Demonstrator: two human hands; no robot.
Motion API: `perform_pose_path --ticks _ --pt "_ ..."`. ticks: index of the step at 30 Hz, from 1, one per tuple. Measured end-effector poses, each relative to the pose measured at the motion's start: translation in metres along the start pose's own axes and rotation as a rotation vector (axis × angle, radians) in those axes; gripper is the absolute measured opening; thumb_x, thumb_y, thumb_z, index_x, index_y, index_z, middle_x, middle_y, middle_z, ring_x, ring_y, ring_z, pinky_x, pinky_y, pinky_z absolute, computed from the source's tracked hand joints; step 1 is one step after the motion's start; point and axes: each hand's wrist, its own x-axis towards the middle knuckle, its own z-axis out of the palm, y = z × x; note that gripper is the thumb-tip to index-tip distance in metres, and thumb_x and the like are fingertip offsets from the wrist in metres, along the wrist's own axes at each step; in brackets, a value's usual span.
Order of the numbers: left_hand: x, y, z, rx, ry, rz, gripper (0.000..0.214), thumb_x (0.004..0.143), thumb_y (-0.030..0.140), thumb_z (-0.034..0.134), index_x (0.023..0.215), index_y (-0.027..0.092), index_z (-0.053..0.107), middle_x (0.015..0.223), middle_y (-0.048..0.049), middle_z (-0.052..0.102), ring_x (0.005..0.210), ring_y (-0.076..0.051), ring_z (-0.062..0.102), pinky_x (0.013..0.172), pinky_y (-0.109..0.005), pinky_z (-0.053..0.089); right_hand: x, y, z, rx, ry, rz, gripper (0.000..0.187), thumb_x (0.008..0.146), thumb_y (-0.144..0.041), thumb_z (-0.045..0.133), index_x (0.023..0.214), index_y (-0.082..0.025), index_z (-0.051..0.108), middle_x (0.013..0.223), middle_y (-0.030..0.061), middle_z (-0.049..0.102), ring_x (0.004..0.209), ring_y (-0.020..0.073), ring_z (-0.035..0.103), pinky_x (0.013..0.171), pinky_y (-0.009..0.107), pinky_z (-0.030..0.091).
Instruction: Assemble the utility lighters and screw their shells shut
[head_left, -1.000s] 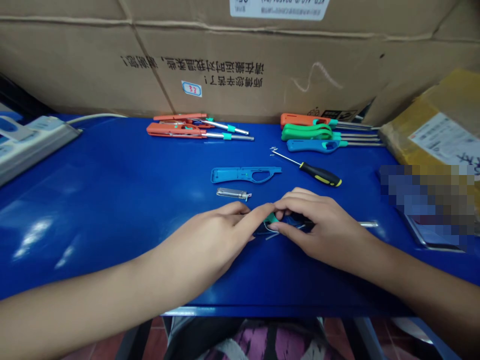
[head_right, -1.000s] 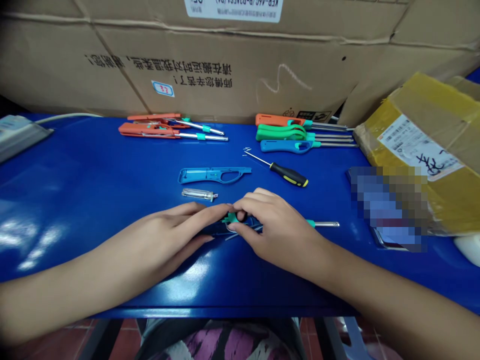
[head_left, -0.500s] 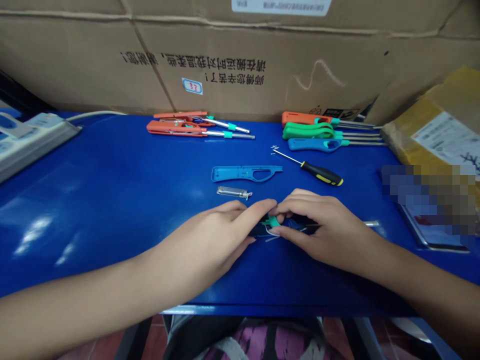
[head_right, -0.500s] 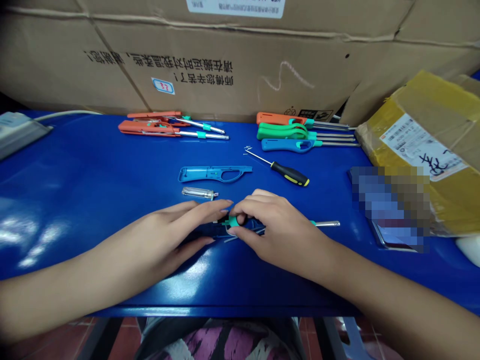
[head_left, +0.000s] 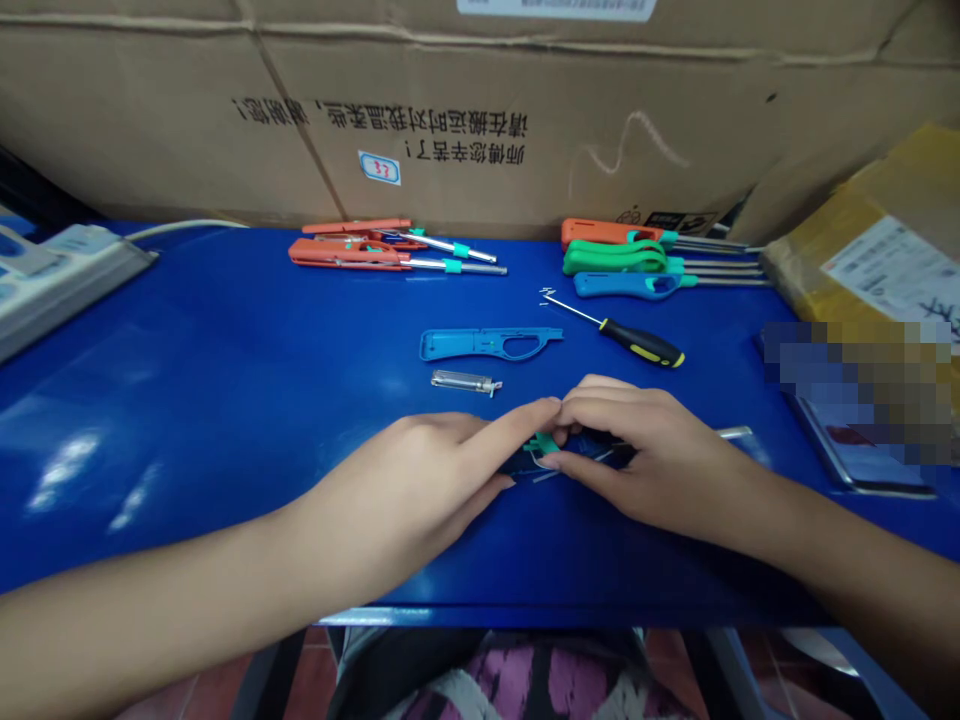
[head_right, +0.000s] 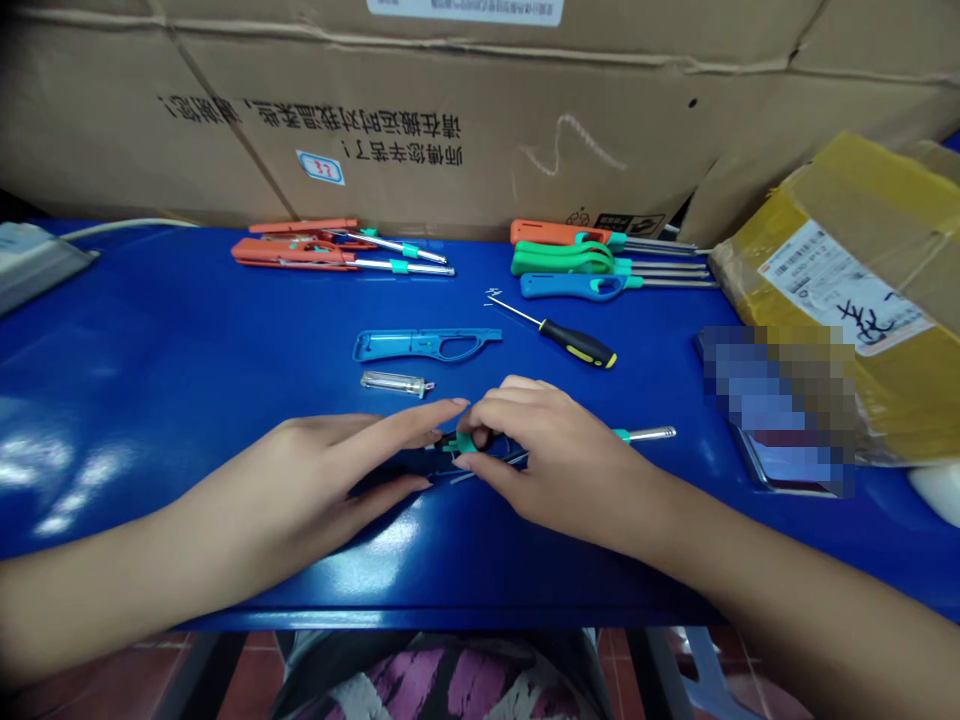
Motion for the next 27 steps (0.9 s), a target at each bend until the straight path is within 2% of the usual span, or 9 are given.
perform_pose_path --ticks 4,7,9,14,18,22,27 --pt "-0.001 0.004 0.000 0.109 -0.010 0.064 0.062 0.100 0.016 0.049 0.158 0.017 0.029 0.117 -0.0116 0.073 0.091 -0.023 0.074 0.072 -0.032 0.062 0.000 0.000 0.003 -0.033 -0.002 -0.023 0.006 0.094 -0.023 0.063 0.089 -0.020 0.064 0.084 0.0035 0.068 0.085 0.0196 0.060 0.078 0.035 0.048" --pt "0.000 0.008 -0.003 0.244 -0.014 0.158 0.063 0.094 0.008 0.050 0.155 0.006 0.031 0.120 -0.0164 0.072 0.100 -0.026 0.073 0.081 -0.034 0.062 0.000 0.000 0.004 -0.003 0.032 -0.005 0.006 0.094 -0.022 0.063 0.088 -0.020 0.066 0.086 0.0030 0.070 0.086 0.0185 0.061 0.079 0.034 0.049" --pt "0.001 0.010 -0.004 0.303 -0.009 0.189 0.065 0.091 0.004 0.049 0.154 0.003 0.032 0.124 -0.0184 0.071 0.105 -0.027 0.072 0.085 -0.036 0.062 0.000 0.000 0.002 0.038 0.044 0.026 0.002 0.091 -0.023 0.068 0.089 -0.021 0.067 0.087 0.0018 0.071 0.086 0.0175 0.063 0.078 0.032 0.050" --pt "0.001 0.008 -0.003 0.224 -0.033 0.092 0.071 0.093 0.007 0.051 0.159 0.014 0.025 0.115 -0.0107 0.073 0.092 -0.024 0.072 0.071 -0.035 0.062 0.001 0.003 -0.015 0.107 0.075 0.107 0.006 0.091 -0.026 0.066 0.093 -0.024 0.072 0.090 0.0001 0.073 0.086 0.0151 0.067 0.078 0.028 0.051" --pt "0.001 0.004 -0.001 0.183 -0.002 0.066 0.064 0.094 0.008 0.053 0.155 0.015 0.035 0.108 -0.0080 0.072 0.086 -0.023 0.070 0.070 -0.034 0.060 -0.001 0.007 -0.026 0.026 -0.032 -0.013 0.007 0.091 -0.022 0.065 0.090 -0.023 0.072 0.089 0.0002 0.073 0.086 0.0152 0.065 0.080 0.030 0.049" --pt "0.002 0.002 0.000 0.175 0.025 0.097 0.058 0.095 0.010 0.055 0.151 0.014 0.041 0.106 -0.0067 0.071 0.087 -0.021 0.069 0.073 -0.031 0.059 -0.005 0.007 -0.027 -0.115 -0.144 -0.109 0.014 0.095 -0.022 0.059 0.090 -0.021 0.072 0.086 0.0017 0.070 0.086 0.0177 0.060 0.081 0.035 0.043" --pt "0.001 0.001 -0.002 0.166 0.023 0.113 0.058 0.094 0.010 0.057 0.150 0.015 0.043 0.107 -0.0058 0.071 0.089 -0.020 0.068 0.075 -0.029 0.058 -0.005 0.002 -0.025 -0.250 -0.167 -0.166 0.024 0.100 -0.022 0.051 0.083 -0.018 0.069 0.080 0.0025 0.065 0.084 0.0191 0.053 0.080 0.037 0.037"
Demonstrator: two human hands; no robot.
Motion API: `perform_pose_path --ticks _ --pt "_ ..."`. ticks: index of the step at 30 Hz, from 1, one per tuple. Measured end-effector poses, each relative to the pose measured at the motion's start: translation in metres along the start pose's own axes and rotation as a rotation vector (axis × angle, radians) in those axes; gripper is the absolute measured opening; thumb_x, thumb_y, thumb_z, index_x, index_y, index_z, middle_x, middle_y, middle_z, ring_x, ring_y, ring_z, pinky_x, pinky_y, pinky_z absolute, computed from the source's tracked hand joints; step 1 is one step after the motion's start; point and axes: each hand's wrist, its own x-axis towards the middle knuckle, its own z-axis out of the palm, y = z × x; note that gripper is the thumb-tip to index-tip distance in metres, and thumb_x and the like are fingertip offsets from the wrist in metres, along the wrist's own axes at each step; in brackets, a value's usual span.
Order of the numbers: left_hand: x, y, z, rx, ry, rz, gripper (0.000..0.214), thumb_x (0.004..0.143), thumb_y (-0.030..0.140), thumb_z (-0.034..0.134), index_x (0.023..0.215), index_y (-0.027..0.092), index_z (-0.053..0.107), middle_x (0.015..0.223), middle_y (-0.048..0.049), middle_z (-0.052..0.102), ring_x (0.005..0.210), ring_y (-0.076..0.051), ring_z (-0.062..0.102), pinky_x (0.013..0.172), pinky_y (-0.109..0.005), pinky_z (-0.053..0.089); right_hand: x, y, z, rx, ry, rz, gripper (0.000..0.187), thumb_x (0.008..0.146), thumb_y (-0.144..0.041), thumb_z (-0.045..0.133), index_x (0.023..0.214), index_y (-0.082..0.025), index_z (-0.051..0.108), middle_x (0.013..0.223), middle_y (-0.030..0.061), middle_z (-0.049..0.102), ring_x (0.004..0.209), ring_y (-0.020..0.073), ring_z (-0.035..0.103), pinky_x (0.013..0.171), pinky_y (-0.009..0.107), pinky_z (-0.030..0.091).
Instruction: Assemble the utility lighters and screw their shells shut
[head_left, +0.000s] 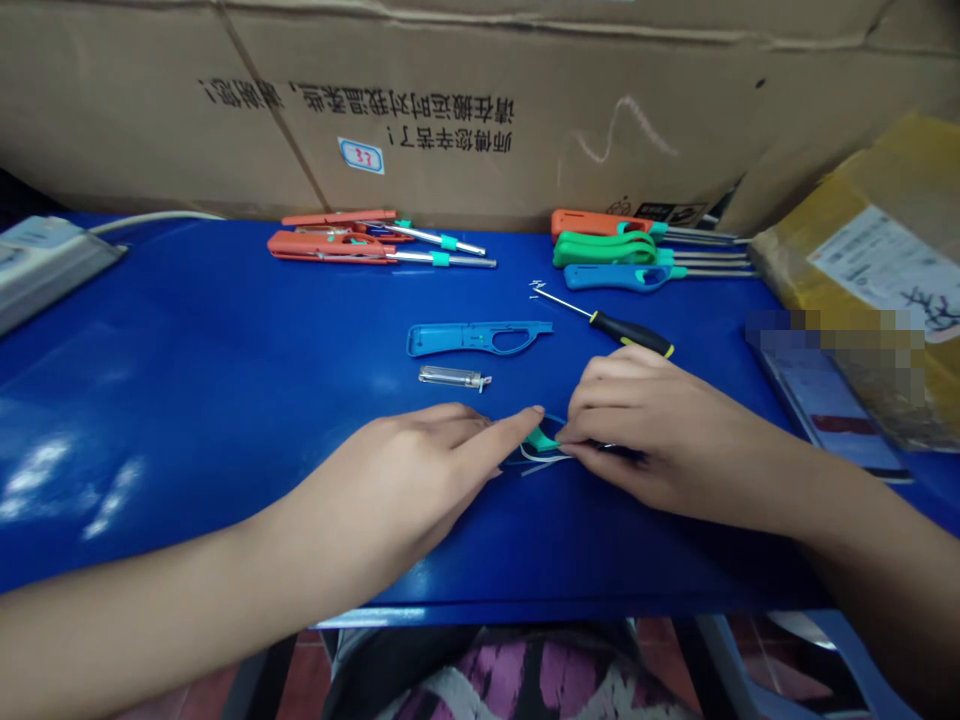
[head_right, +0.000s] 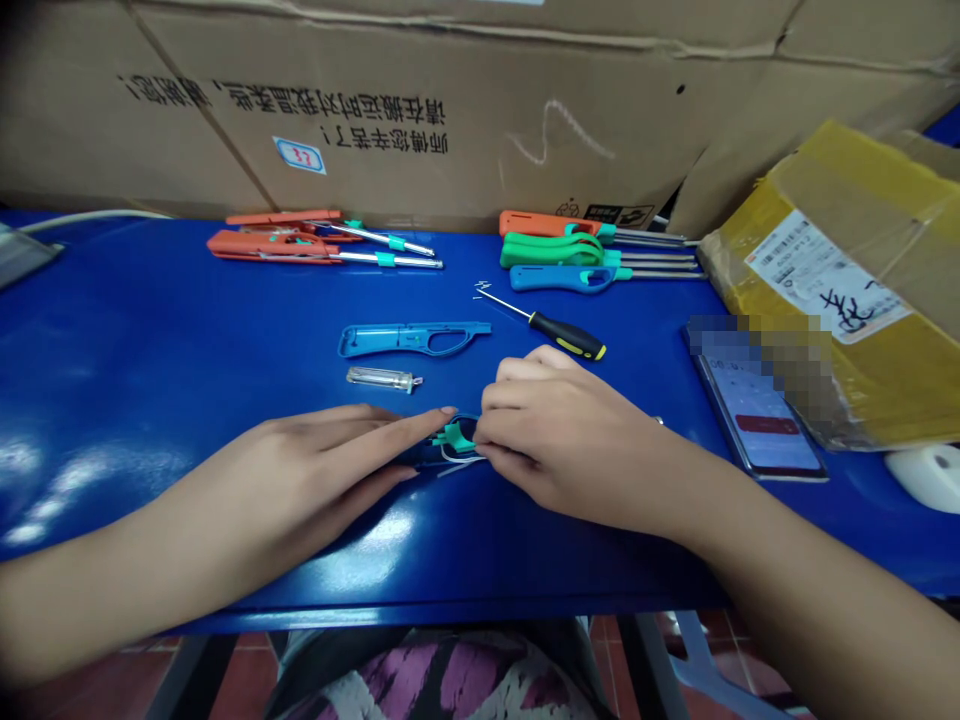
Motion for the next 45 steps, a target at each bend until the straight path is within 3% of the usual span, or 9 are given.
perform_pose_path --ticks 9,12,16,21,26,30,34,38,45 --pt "0.001 0.003 0.002 0.128 -0.071 0.072 0.057 0.091 0.007 0.056 0.147 0.014 0.046 0.112 -0.0080 0.067 0.095 -0.024 0.065 0.075 -0.036 0.060 -0.001 0.002 0.001 0.000 -0.015 -0.025 0.025 0.101 -0.020 0.051 0.085 -0.019 0.070 0.079 0.0022 0.065 0.084 0.0187 0.052 0.080 0.036 0.035" --pt "0.001 0.005 0.003 0.208 -0.103 0.071 0.060 0.089 0.007 0.055 0.148 0.014 0.045 0.114 -0.0086 0.066 0.098 -0.025 0.064 0.072 -0.037 0.061 -0.002 0.006 0.001 0.105 -0.036 0.013 0.023 0.101 -0.022 0.052 0.091 -0.021 0.073 0.084 0.0016 0.068 0.085 0.0179 0.053 0.081 0.035 0.036" --pt "0.004 0.008 0.003 0.258 -0.130 0.079 0.049 0.094 0.009 0.049 0.142 0.015 0.052 0.117 -0.0091 0.067 0.099 -0.027 0.064 0.067 -0.037 0.061 0.000 0.009 0.003 0.226 -0.024 0.060 0.021 0.099 -0.025 0.057 0.086 -0.020 0.072 0.085 0.0009 0.070 0.084 0.0160 0.058 0.082 0.034 0.038" --pt "0.006 0.013 0.003 0.305 -0.112 0.093 0.046 0.094 0.006 0.044 0.138 0.012 0.057 0.112 -0.0098 0.069 0.094 -0.027 0.065 0.062 -0.036 0.060 0.005 0.007 0.006 0.290 0.010 0.178 0.009 0.092 -0.019 0.065 0.091 -0.021 0.074 0.088 -0.0001 0.072 0.089 0.0148 0.062 0.083 0.030 0.043" --pt "0.004 0.014 0.002 0.347 -0.112 0.080 0.052 0.089 0.004 0.049 0.140 0.014 0.057 0.110 -0.0096 0.068 0.096 -0.027 0.065 0.059 -0.034 0.059 0.000 0.012 -0.004 0.277 0.019 0.239 0.013 0.096 -0.028 0.059 0.089 -0.022 0.068 0.090 -0.0006 0.069 0.087 0.0136 0.062 0.079 0.028 0.044" --pt "0.002 0.012 0.003 0.385 -0.092 0.063 0.061 0.082 0.004 0.057 0.142 0.015 0.055 0.107 -0.0103 0.067 0.097 -0.029 0.065 0.054 -0.033 0.059 -0.011 0.024 -0.017 0.194 -0.135 0.306 0.016 0.092 -0.040 0.063 0.094 -0.024 0.063 0.093 -0.0015 0.068 0.083 0.0149 0.060 0.073 0.029 0.044" --pt "0.002 0.010 0.003 0.380 -0.074 0.060 0.062 0.079 0.003 0.060 0.139 0.016 0.058 0.116 -0.0118 0.067 0.100 -0.029 0.065 0.058 -0.034 0.061 -0.015 0.031 -0.021 0.201 -0.268 0.316 0.012 0.093 -0.036 0.060 0.092 -0.024 0.063 0.094 -0.0007 0.070 0.086 0.0159 0.063 0.075 0.030 0.046" --pt "0.002 0.009 0.002 0.342 -0.083 0.075 0.059 0.080 0.003 0.058 0.138 0.016 0.059 0.128 -0.0099 0.067 0.105 -0.030 0.065 0.065 -0.037 0.064 -0.012 0.032 -0.019 0.204 -0.241 0.308 0.010 0.093 -0.031 0.058 0.091 -0.023 0.065 0.093 -0.0003 0.071 0.084 0.0157 0.064 0.074 0.029 0.047" --pt "0.004 0.008 0.002 0.316 -0.135 0.067 0.061 0.079 -0.001 0.054 0.138 0.017 0.060 0.134 -0.0081 0.066 0.109 -0.032 0.065 0.067 -0.039 0.065 -0.012 0.028 -0.020 0.189 -0.149 0.158 0.014 0.092 -0.017 0.058 0.086 -0.021 0.070 0.086 0.0005 0.072 0.079 0.0138 0.065 0.074 0.027 0.047"
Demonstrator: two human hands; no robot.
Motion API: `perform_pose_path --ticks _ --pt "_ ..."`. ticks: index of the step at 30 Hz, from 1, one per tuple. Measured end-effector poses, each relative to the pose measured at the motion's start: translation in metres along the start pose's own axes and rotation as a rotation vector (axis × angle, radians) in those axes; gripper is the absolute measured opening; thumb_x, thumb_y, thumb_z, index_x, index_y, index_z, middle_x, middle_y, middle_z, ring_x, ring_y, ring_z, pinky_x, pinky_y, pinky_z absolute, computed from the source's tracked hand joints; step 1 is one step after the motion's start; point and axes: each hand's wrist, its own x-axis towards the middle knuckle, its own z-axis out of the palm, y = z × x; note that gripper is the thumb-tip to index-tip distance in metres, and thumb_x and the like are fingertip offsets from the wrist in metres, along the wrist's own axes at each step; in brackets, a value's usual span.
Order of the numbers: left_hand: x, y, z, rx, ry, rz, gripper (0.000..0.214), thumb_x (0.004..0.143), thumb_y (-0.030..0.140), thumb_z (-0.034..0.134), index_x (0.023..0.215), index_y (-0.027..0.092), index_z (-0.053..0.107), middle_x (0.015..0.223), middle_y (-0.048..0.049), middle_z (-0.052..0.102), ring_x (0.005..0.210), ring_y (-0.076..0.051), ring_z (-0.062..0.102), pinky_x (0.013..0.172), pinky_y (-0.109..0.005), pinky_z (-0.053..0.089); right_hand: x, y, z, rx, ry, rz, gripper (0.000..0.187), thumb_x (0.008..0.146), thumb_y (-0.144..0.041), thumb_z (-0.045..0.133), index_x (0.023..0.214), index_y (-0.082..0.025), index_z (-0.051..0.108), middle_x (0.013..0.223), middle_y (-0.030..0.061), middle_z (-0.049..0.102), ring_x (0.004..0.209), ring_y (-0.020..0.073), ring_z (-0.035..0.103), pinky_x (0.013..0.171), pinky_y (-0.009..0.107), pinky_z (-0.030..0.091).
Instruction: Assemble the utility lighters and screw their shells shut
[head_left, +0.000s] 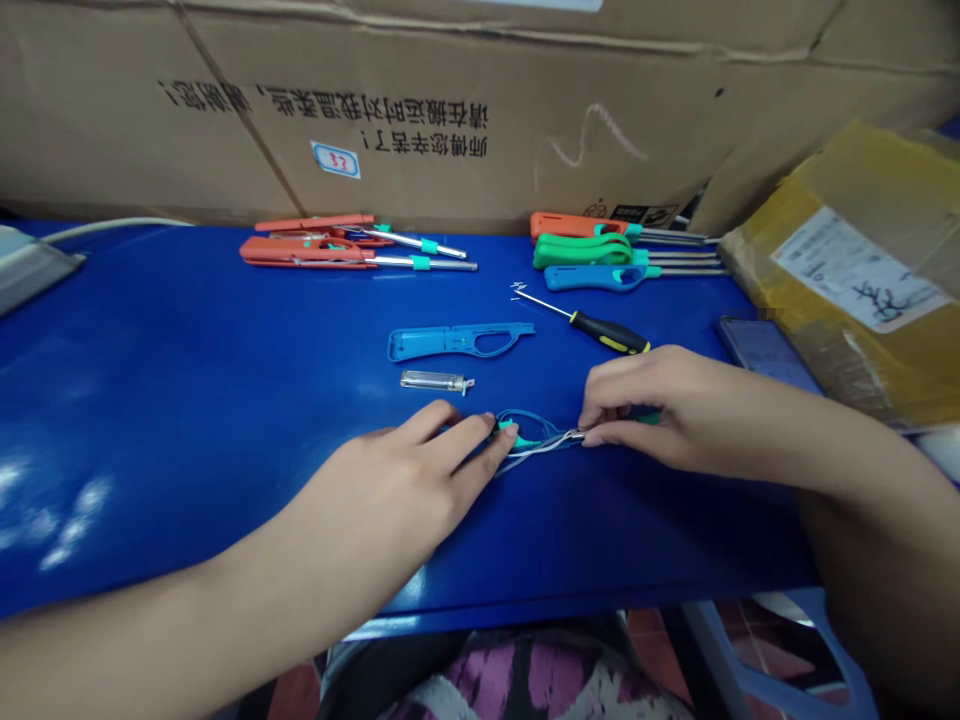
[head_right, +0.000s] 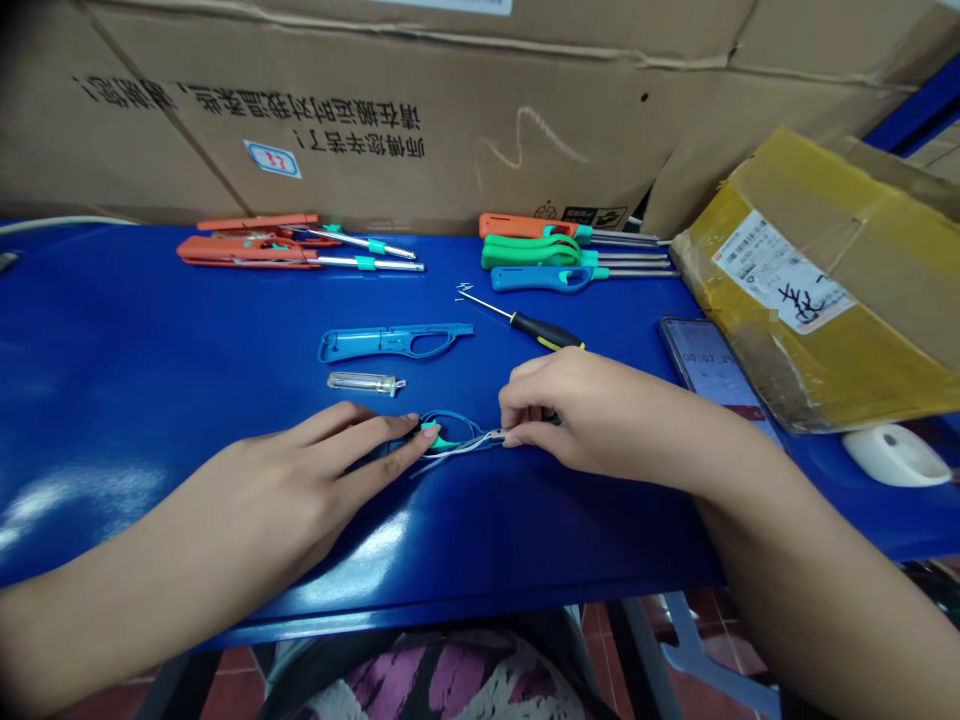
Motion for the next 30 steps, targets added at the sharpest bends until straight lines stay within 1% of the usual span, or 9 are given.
perform_pose_path --ticks 5,10,14,16,18,21,25,28,30 --pt "0.000 0.000 0.002 0.002 0.007 0.016 0.062 0.080 0.000 0.054 0.140 0.016 0.058 0.136 -0.0089 0.066 0.110 -0.033 0.064 0.068 -0.040 0.065 0.000 -0.007 0.003 -0.095 0.047 -0.067 0.021 0.096 -0.018 0.056 0.081 -0.020 0.071 0.080 0.0018 0.069 0.076 0.0146 0.064 0.070 0.026 0.045" --pt "-0.001 -0.001 0.002 -0.001 -0.005 0.021 0.059 0.084 0.002 0.053 0.141 0.016 0.057 0.137 -0.0091 0.065 0.110 -0.033 0.064 0.068 -0.043 0.065 0.000 -0.011 0.007 -0.155 0.036 -0.095 0.024 0.097 -0.018 0.055 0.078 -0.018 0.069 0.079 0.0023 0.066 0.076 0.0148 0.063 0.069 0.026 0.044" --pt "0.000 -0.001 0.001 0.000 -0.012 0.003 0.057 0.086 0.004 0.055 0.141 0.016 0.058 0.135 -0.0086 0.066 0.106 -0.033 0.064 0.066 -0.041 0.064 -0.005 -0.009 0.009 -0.265 0.001 -0.082 0.024 0.096 -0.010 0.052 0.081 -0.018 0.069 0.083 0.0035 0.066 0.082 0.0179 0.063 0.076 0.030 0.045" --pt "0.000 -0.001 0.000 0.002 -0.007 0.005 0.054 0.087 0.005 0.057 0.140 0.016 0.059 0.134 -0.0084 0.066 0.105 -0.032 0.065 0.065 -0.040 0.064 -0.008 -0.008 0.011 -0.304 0.008 -0.086 0.024 0.095 -0.008 0.050 0.085 -0.019 0.069 0.088 0.0040 0.067 0.087 0.0193 0.063 0.081 0.032 0.045" --pt "0.000 -0.002 0.000 0.002 -0.008 0.010 0.054 0.087 0.006 0.058 0.139 0.016 0.059 0.135 -0.0082 0.066 0.106 -0.032 0.064 0.066 -0.041 0.065 -0.008 -0.008 0.013 -0.321 0.023 -0.104 0.023 0.096 -0.009 0.050 0.087 -0.020 0.068 0.090 0.0037 0.067 0.088 0.0195 0.062 0.082 0.033 0.045" --pt "0.000 -0.002 -0.001 -0.006 -0.028 0.006 0.055 0.087 0.006 0.057 0.140 0.016 0.058 0.136 -0.0080 0.065 0.108 -0.032 0.063 0.069 -0.042 0.065 -0.006 -0.009 0.015 -0.320 0.044 -0.109 0.020 0.099 -0.016 0.050 0.085 -0.019 0.065 0.088 0.0034 0.066 0.086 0.0194 0.061 0.080 0.034 0.044" --pt "-0.001 -0.003 -0.001 -0.007 -0.037 0.011 0.056 0.087 0.005 0.056 0.142 0.017 0.057 0.136 -0.0083 0.065 0.107 -0.032 0.064 0.068 -0.042 0.066 -0.003 -0.010 0.013 -0.254 0.037 -0.015 0.018 0.100 -0.027 0.053 0.088 -0.021 0.065 0.089 0.0020 0.067 0.084 0.0181 0.062 0.075 0.032 0.044" --pt "0.000 -0.004 -0.001 0.004 -0.031 0.015 0.058 0.086 0.004 0.056 0.142 0.017 0.057 0.136 -0.0085 0.066 0.107 -0.033 0.064 0.068 -0.043 0.066 -0.001 -0.008 0.008 -0.177 0.033 -0.025 0.015 0.100 -0.027 0.054 0.094 -0.022 0.068 0.093 0.0012 0.069 0.087 0.0160 0.064 0.074 0.029 0.044" --pt "0.001 -0.004 0.000 0.010 -0.023 0.014 0.058 0.086 0.004 0.056 0.142 0.016 0.057 0.135 -0.0087 0.066 0.107 -0.033 0.064 0.067 -0.043 0.066 -0.001 -0.008 0.008 -0.172 0.044 -0.052 0.017 0.100 -0.024 0.054 0.091 -0.021 0.068 0.092 0.0011 0.069 0.086 0.0155 0.064 0.074 0.028 0.044"
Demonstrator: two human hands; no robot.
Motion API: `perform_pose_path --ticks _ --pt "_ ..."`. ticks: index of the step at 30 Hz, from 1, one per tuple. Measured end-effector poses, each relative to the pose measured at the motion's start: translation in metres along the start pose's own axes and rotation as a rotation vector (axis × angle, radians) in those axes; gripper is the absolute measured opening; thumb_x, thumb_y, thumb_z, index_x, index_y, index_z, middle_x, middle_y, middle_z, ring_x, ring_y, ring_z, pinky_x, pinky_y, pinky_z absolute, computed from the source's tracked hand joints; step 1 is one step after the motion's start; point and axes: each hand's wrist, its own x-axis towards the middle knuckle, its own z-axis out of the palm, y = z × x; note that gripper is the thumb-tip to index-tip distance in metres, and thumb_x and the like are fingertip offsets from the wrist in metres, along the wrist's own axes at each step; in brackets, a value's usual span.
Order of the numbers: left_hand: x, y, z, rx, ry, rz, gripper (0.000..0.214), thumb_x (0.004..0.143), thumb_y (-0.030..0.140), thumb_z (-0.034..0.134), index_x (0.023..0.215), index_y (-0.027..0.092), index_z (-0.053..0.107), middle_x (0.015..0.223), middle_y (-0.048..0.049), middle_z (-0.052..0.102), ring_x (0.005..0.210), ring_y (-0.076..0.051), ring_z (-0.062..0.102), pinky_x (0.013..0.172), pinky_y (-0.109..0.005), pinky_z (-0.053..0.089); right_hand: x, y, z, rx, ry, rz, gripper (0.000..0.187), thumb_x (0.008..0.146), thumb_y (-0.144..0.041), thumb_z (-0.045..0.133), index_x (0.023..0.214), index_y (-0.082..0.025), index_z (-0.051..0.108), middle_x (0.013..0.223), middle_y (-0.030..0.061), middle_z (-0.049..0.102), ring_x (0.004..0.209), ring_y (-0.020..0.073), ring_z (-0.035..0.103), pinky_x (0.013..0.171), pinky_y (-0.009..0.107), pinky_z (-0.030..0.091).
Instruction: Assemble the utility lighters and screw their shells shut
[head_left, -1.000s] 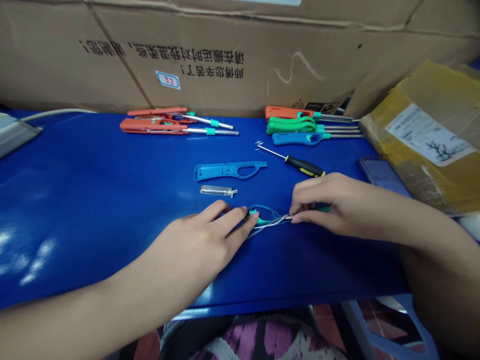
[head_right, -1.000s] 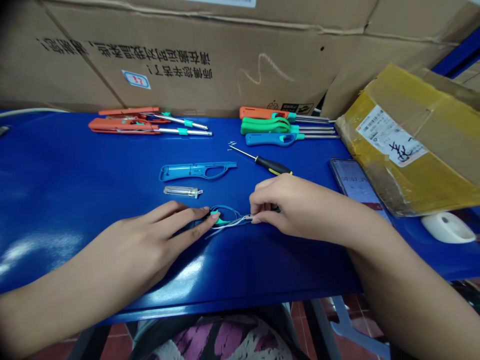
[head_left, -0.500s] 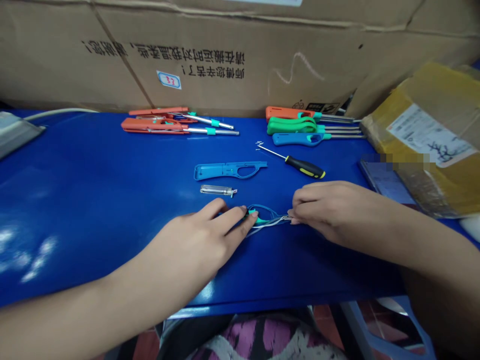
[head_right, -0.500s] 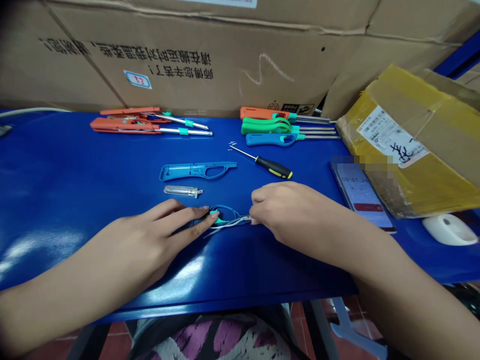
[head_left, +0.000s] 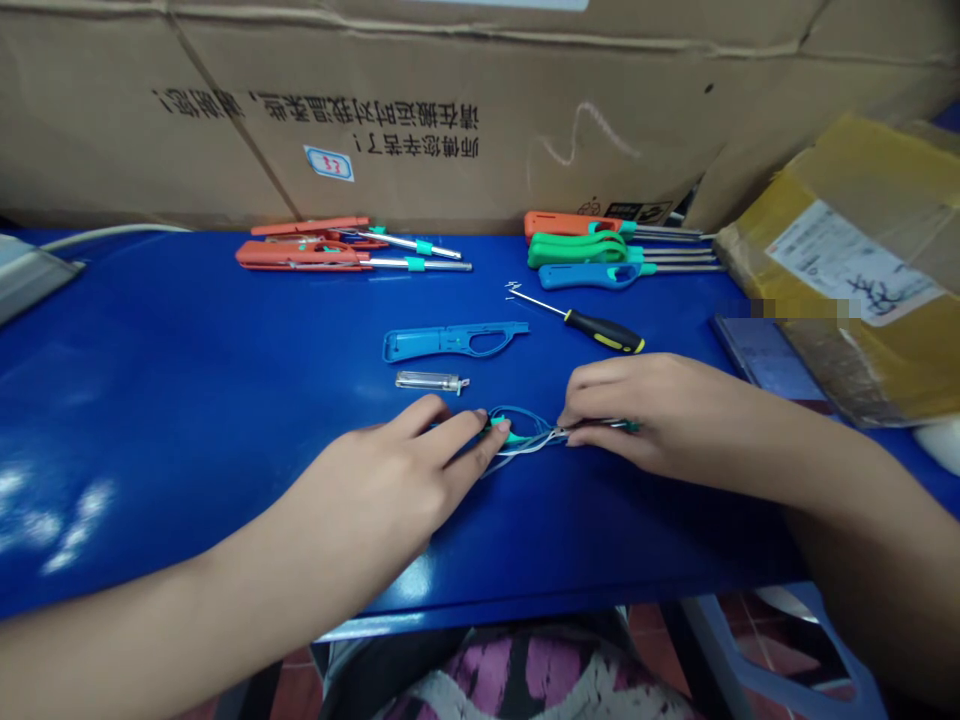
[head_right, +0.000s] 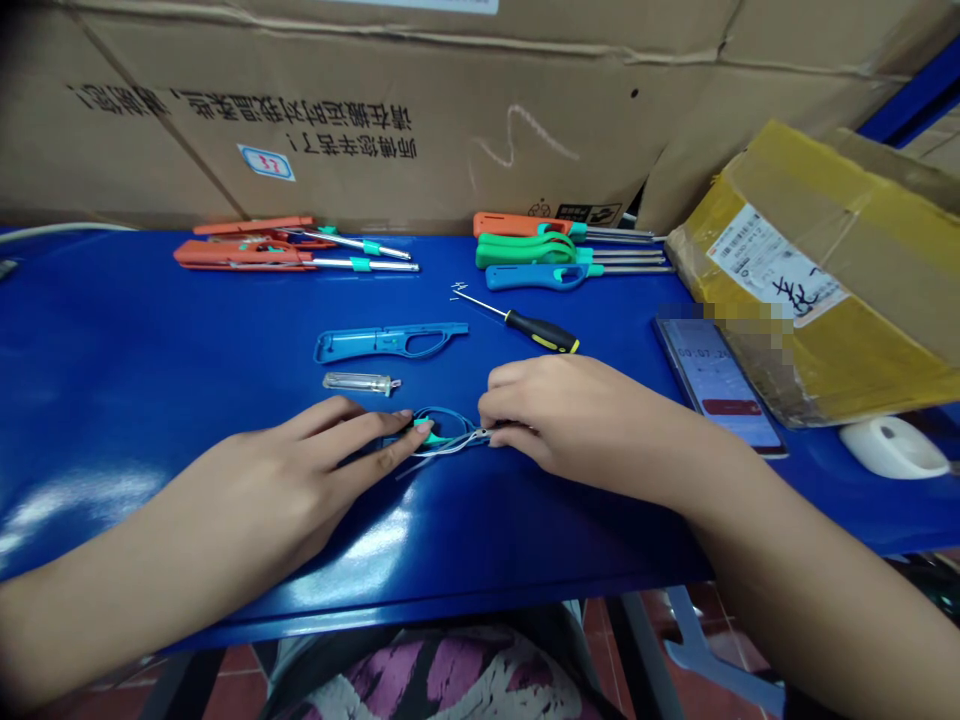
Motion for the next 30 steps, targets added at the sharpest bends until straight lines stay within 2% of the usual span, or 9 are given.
perform_pose_path --ticks 3,7,9,15,19,23,27,30 --pt "0.001 0.000 0.001 0.001 0.003 -0.001 0.056 0.087 0.005 0.056 0.141 0.016 0.058 0.135 -0.0083 0.066 0.107 -0.032 0.064 0.069 -0.043 0.066 -0.001 -0.005 0.005 -0.119 0.021 -0.039 0.020 0.098 -0.018 0.054 0.084 -0.020 0.068 0.087 0.0021 0.067 0.083 0.0178 0.063 0.074 0.031 0.044" --pt "0.000 0.001 0.000 0.000 -0.014 -0.011 0.054 0.088 0.006 0.057 0.141 0.016 0.058 0.135 -0.0083 0.066 0.108 -0.033 0.064 0.069 -0.043 0.065 -0.004 -0.019 0.016 -0.377 0.001 -0.069 0.020 0.091 -0.006 0.056 0.095 -0.016 0.072 0.097 0.0088 0.069 0.086 0.0248 0.062 0.074 0.038 0.043" --pt "0.000 0.002 -0.001 -0.003 -0.015 -0.019 0.053 0.088 0.006 0.056 0.139 0.017 0.060 0.133 -0.0083 0.067 0.106 -0.032 0.064 0.070 -0.043 0.065 -0.004 -0.022 0.017 -0.411 0.004 -0.060 0.020 0.091 -0.007 0.056 0.095 -0.017 0.072 0.096 0.0091 0.070 0.085 0.0255 0.062 0.074 0.039 0.043" --pt "0.003 0.000 -0.002 -0.030 0.038 -0.028 0.054 0.087 0.009 0.056 0.141 0.018 0.058 0.125 -0.0088 0.069 0.103 -0.029 0.064 0.074 -0.042 0.064 0.001 -0.012 0.007 -0.181 0.069 0.002 0.027 0.101 -0.025 0.051 0.083 -0.021 0.071 0.084 0.0022 0.069 0.083 0.0190 0.065 0.075 0.034 0.044" --pt "0.004 -0.002 0.000 -0.070 0.091 -0.037 0.050 0.090 0.012 0.055 0.140 0.020 0.059 0.128 -0.0091 0.068 0.109 -0.030 0.064 0.077 -0.042 0.064 0.004 -0.007 0.005 -0.043 0.111 0.056 0.016 0.095 -0.038 0.064 0.096 -0.024 0.072 0.097 0.0008 0.071 0.091 0.0181 0.066 0.073 0.031 0.044" --pt "0.002 -0.002 0.003 -0.144 0.168 -0.110 0.044 0.098 0.025 0.055 0.141 0.024 0.057 0.135 -0.0056 0.065 0.118 -0.029 0.064 0.084 -0.043 0.063 0.007 -0.010 0.007 -0.008 0.151 0.048 0.016 0.091 -0.036 0.070 0.098 -0.022 0.069 0.097 0.0018 0.070 0.092 0.0189 0.065 0.076 0.031 0.045" --pt "0.003 -0.001 0.004 -0.214 0.225 -0.144 0.046 0.097 0.043 0.060 0.137 0.020 0.060 0.126 -0.0057 0.071 0.111 -0.025 0.068 0.089 -0.042 0.062 0.010 -0.011 0.010 0.021 0.170 -0.019 0.018 0.092 -0.038 0.068 0.096 -0.021 0.067 0.097 0.0032 0.070 0.092 0.0189 0.063 0.078 0.031 0.044" --pt "0.005 -0.001 0.006 -0.229 0.243 -0.119 0.047 0.096 0.047 0.062 0.132 0.017 0.063 0.122 -0.0060 0.073 0.108 -0.026 0.069 0.087 -0.042 0.062 0.012 -0.011 0.012 0.026 0.155 -0.051 0.018 0.093 -0.038 0.067 0.095 -0.020 0.067 0.096 0.0040 0.069 0.091 0.0193 0.062 0.078 0.031 0.044"
